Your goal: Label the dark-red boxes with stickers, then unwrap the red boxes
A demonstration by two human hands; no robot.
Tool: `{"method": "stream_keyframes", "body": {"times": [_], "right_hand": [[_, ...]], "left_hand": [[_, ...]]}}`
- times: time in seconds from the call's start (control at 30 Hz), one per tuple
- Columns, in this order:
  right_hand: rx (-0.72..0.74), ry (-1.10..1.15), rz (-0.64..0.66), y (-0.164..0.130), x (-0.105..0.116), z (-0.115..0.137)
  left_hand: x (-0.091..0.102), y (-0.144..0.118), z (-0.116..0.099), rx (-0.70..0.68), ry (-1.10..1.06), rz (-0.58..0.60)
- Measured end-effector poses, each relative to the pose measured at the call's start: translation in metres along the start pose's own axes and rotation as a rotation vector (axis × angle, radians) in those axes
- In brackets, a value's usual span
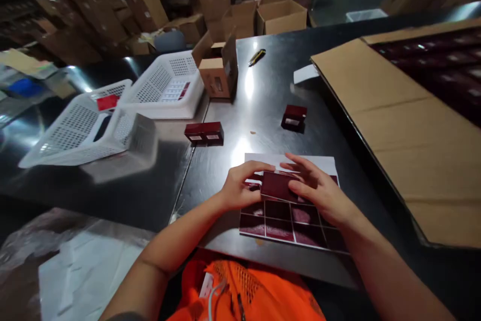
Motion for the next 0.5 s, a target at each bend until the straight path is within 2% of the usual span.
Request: {"method": "stream_keyframes", "body": {"times": [0.07, 0.17, 0.23, 0.27, 0.33, 0.4, 0.47, 0.5], "right_hand": [[-0.033, 0.057, 0.038, 0.001, -0.005, -0.001], [-0.001, 0.099, -0.017, 0.0, -0.008, 0.001], [-0.005, 0.098, -0.04, -0.002, -0.013, -0.002], [-0.018, 0.094, -0.028, -0.002, -0.018, -0.005], [-0.036, 0.091, 0.034, -0.002, -0.03, -0.013], [-0.022, 0.098, 0.162, -0.002, -0.046, -0.017], [0.043, 0.076, 0.275, -0.003, -0.058, -0.016], [0.108, 0.039, 0.29, -0.005, -0.062, -0.011]], "left_hand": [[0.003, 0.003, -0.002, 0.058, -0.078, 0.023], [0.009, 0.001, 0.001, 0.248, -0.228, 0.072], [0.014, -0.005, 0.004, 0.357, -0.27, 0.058], [0.018, -0.008, 0.003, 0.367, -0.254, 0.035], [0.028, -0.015, -0.002, 0.312, -0.164, -0.035], [0.035, -0.025, -0.002, 0.28, -0.121, -0.102], [0.038, -0.038, 0.007, 0.33, -0.196, -0.165], [0.039, -0.045, 0.014, 0.364, -0.256, -0.201]]}}
Point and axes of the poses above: each hand's wrist, its own y-axis towards the middle knuckle, its own x-axis out of the back of the hand, z = x × y, the point moved 7 cm from there along y, towards the middle knuckle, and after that the axes turned 3 degrees about -x, right-handed, at the moved point
